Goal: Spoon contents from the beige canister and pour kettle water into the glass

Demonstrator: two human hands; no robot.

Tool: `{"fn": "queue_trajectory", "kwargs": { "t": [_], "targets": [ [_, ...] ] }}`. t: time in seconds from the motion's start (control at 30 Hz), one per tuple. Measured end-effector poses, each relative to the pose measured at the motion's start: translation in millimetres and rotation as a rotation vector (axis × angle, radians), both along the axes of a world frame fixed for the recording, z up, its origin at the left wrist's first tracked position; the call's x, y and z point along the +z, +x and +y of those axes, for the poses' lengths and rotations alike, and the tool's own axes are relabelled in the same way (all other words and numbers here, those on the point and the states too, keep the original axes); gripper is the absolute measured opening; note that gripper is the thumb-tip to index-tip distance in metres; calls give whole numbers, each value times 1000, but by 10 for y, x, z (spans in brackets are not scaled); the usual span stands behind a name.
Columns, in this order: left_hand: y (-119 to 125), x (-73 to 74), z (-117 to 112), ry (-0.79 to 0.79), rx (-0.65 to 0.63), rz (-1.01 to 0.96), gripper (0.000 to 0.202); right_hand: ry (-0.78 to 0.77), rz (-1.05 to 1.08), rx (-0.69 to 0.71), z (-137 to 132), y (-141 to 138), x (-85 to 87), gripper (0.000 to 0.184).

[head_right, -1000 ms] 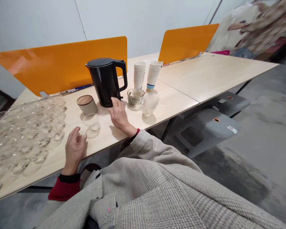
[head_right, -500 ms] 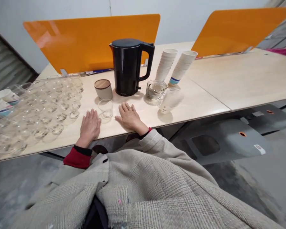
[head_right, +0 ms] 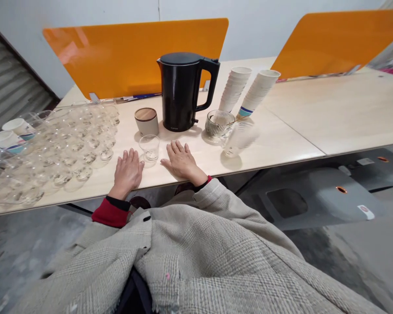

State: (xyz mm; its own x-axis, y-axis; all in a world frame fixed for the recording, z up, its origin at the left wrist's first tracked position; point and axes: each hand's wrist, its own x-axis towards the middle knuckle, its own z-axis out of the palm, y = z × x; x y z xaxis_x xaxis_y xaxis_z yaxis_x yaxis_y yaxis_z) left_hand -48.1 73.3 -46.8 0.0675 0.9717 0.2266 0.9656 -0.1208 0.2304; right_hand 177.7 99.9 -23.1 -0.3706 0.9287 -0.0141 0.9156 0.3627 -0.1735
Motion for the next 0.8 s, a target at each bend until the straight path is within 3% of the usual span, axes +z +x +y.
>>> {"fn": "queue_trajectory", "kwargs": {
  "t": [0.8],
  "targets": [
    [103, 252, -93, -156, 53, 176, 66, -7, -23, 0, 15, 12, -19, 83]
  ]
}}
